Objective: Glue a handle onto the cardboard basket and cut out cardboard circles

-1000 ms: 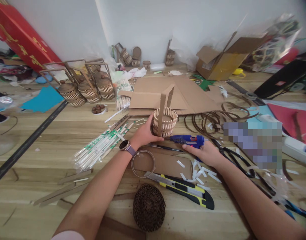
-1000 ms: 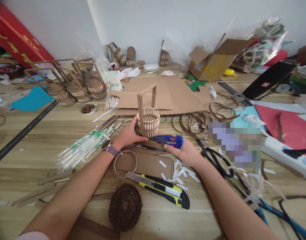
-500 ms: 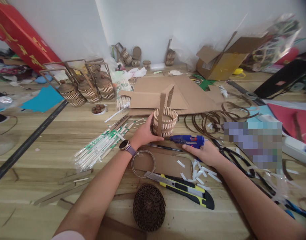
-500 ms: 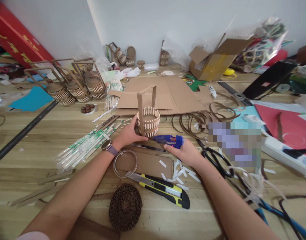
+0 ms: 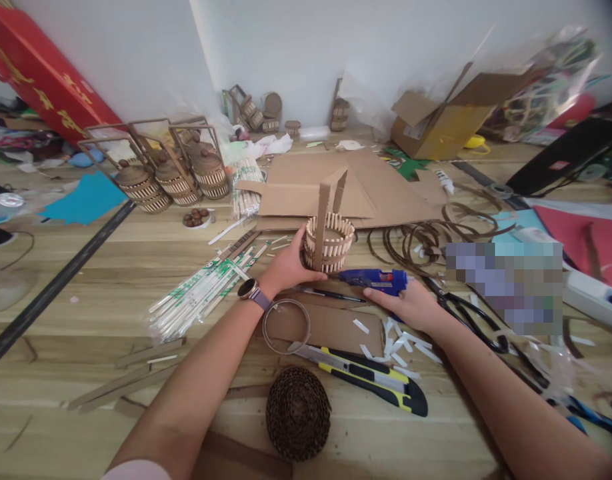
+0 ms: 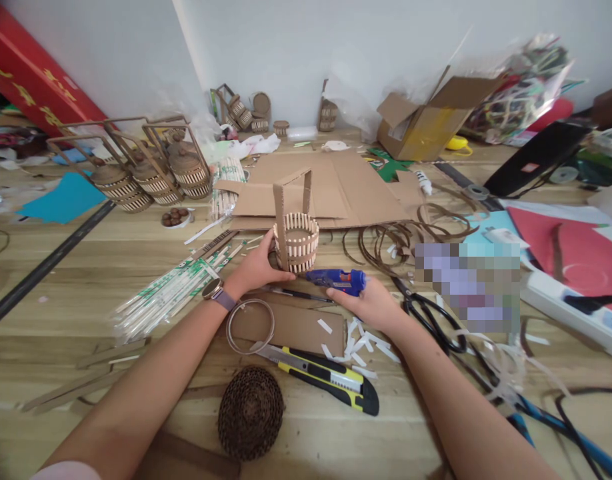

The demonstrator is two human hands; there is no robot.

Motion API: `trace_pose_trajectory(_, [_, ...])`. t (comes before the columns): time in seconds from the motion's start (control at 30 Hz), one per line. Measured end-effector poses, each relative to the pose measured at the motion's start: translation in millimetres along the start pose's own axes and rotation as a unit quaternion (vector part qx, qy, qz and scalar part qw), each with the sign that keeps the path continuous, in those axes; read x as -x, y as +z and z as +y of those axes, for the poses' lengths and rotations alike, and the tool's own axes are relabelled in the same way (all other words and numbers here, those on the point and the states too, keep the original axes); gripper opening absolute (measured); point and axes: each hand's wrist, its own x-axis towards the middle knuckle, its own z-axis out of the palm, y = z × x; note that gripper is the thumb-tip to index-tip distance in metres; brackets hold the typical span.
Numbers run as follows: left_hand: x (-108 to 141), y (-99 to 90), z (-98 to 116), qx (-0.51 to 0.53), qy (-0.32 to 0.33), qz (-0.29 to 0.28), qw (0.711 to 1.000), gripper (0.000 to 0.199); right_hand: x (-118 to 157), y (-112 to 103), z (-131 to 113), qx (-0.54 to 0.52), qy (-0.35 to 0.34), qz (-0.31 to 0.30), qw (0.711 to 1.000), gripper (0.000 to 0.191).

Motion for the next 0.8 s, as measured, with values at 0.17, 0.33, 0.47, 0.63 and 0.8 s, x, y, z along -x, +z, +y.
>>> trace_pose_trajectory(0.17, [0.3, -0.7, 1.7, -0.005, -0.006, 0.000, 1.000, 0.128, -0.1, 0.2, 0.2, -0.002, 0.007, 0.003, 1.000, 0.032])
trace_pose_trajectory(0.33, [0.3, -1.1, 2.9, -0.011, -0.018, 0.000, 1.000, 0.128, 0.2, 0.3, 2.5, -0.010, 0.013, 0.010, 1.000, 0.035])
trace_pose_trajectory(0.47, [-0.1, -1.0, 4.0, -0.003, -0.014, 0.001, 1.000, 0.126, 1.2, 0.1, 2.7, -0.021, 0.015, 0.013, 1.000, 0.038])
trace_pose_trajectory(0.63, [0.8, -0.9, 6.2, -0.001, -0.016, 0.002, 1.000, 0.125, 1.8, 0.2, 3.3, -0.033, 0.015, 0.012, 0.999, 0.037])
trace_pose_trajectory(0.8, [1.5, -0.7, 6.2, -0.005, -0.011, 0.005, 1.000, 0.126, 1.9, 1.1, 4.8, -0.038, 0.020, 0.005, 0.999, 0.038])
